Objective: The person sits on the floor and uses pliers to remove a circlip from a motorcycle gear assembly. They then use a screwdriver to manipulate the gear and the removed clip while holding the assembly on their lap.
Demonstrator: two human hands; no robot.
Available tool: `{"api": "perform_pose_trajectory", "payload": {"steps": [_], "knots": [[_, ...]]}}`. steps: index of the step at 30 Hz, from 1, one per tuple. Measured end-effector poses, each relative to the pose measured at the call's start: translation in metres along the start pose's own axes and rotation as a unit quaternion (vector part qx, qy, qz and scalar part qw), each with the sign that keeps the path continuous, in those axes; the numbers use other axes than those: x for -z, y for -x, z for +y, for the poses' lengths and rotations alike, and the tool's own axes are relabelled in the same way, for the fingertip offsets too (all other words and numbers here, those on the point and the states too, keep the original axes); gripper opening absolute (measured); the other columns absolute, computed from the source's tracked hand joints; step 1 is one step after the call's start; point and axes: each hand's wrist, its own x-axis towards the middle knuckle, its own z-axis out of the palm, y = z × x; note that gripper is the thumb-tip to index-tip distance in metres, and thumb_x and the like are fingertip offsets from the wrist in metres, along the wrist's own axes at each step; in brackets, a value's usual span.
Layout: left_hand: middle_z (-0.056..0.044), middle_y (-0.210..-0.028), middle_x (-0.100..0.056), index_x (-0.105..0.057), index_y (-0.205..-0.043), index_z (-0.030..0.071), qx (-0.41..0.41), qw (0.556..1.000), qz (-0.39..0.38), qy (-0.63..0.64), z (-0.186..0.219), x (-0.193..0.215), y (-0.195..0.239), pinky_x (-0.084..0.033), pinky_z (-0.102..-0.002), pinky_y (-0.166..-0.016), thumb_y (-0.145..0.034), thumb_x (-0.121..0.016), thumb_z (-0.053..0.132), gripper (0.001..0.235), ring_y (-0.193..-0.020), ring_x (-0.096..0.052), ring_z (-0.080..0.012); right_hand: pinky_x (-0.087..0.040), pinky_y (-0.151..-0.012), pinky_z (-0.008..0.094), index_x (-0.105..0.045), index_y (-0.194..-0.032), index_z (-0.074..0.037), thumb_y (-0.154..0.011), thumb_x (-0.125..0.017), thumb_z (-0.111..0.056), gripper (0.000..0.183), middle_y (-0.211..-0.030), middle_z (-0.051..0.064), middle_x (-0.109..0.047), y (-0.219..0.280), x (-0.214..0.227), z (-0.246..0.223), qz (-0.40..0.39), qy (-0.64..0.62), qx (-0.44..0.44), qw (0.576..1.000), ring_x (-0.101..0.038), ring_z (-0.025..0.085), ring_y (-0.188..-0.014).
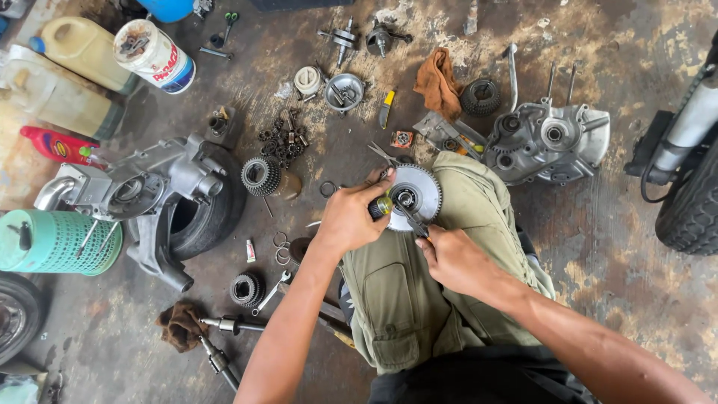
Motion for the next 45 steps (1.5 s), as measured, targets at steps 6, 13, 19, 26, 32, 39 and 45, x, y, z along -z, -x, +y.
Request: {"api": "perform_pose_trajectory", "payload": {"steps": [6, 13, 19, 26, 32, 39, 45], "knots": [[-0.011, -0.121, -0.075, -0.073, -0.127, 0.029, 0.009, 1.0, 0.006, -0.018, -0.004, -0.005, 0.002, -0.062, -0.053, -0.079, -0.071, -0.078, 0.026, 0.057, -0.099, -0.072, -0.0383, -0.053, -0.045, 0.047, -0.066, -0.091, 0.002, -0.097, -0.054, -0.018, 0.024, -0.064, 0.025, -0.068, -0.002, -0.006, 0.007, 0.019, 0.021, 0.025, 0.999, -0.072, 0.044, -0.064], [-0.007, -0.118, -0.076, -0.075, -0.123, 0.031, -0.002, 0.999, 0.026, -0.022, -0.01, -0.007, 0.0, -0.063, -0.049, -0.076, -0.07, -0.079, 0.031, 0.054, -0.096, -0.074, -0.0343, -0.054, -0.042, 0.038, -0.064, -0.1, 0.004, -0.099, -0.05, -0.011, 0.021, -0.063, 0.019, -0.068, -0.003, -0.009, 0.009, 0.025, 0.103, 0.047, 0.993, -0.072, 0.036, -0.056], [-0.01, -0.111, -0.077, -0.076, -0.12, 0.027, 0.012, 1.0, -0.009, 0.005, -0.006, 0.001, 0.0, -0.062, -0.051, -0.077, -0.067, -0.08, 0.026, 0.053, -0.093, -0.074, -0.0365, -0.061, -0.056, 0.055, -0.061, -0.106, 0.002, -0.095, -0.054, -0.016, 0.022, -0.074, 0.022, -0.072, -0.002, -0.02, 0.015, 0.0, 0.192, 0.008, 0.981, -0.075, 0.044, -0.071], [-0.008, -0.097, -0.079, -0.079, -0.112, 0.023, 0.035, 0.998, -0.037, 0.047, 0.018, 0.034, -0.019, -0.062, -0.048, -0.076, -0.067, -0.079, 0.021, 0.045, -0.086, -0.073, -0.0399, -0.061, -0.059, 0.056, -0.058, -0.114, -0.002, -0.093, -0.044, -0.015, 0.028, -0.076, 0.018, -0.071, -0.004, -0.009, 0.006, 0.004, 0.247, -0.019, 0.969, -0.075, 0.045, -0.071], [-0.004, -0.081, -0.077, -0.077, -0.091, 0.027, 0.067, 0.995, 0.013, 0.07, 0.0, 0.017, -0.045, -0.06, -0.045, -0.07, -0.078, -0.082, 0.033, 0.015, -0.081, -0.075, -0.0337, -0.061, -0.06, 0.056, -0.058, -0.112, -0.002, -0.09, -0.041, -0.009, 0.029, -0.077, 0.018, -0.071, -0.002, 0.001, -0.008, 0.016, 0.271, -0.031, 0.962, -0.075, 0.046, -0.071], [-0.002, -0.089, -0.078, -0.074, -0.099, 0.031, 0.092, 0.98, -0.008, 0.178, -0.007, 0.006, -0.063, -0.059, -0.045, -0.08, -0.082, -0.079, 0.03, 0.018, -0.093, -0.075, -0.0342, -0.059, -0.062, 0.057, -0.064, -0.097, -0.001, -0.093, -0.052, -0.013, 0.018, -0.073, 0.024, -0.07, -0.011, 0.017, -0.005, 0.001, 0.232, -0.009, 0.973, -0.073, 0.05, -0.073], [-0.011, -0.085, -0.076, -0.076, -0.094, 0.022, 0.109, 0.979, -0.024, 0.173, -0.003, 0.013, -0.066, -0.057, -0.05, -0.076, -0.084, -0.075, 0.032, 0.014, -0.088, -0.073, -0.0418, -0.054, -0.062, 0.059, -0.064, -0.08, 0.0, -0.094, -0.056, -0.019, 0.025, -0.069, 0.029, -0.069, -0.014, 0.035, -0.017, -0.006, 0.137, 0.007, 0.991, -0.071, 0.053, -0.078]]}}
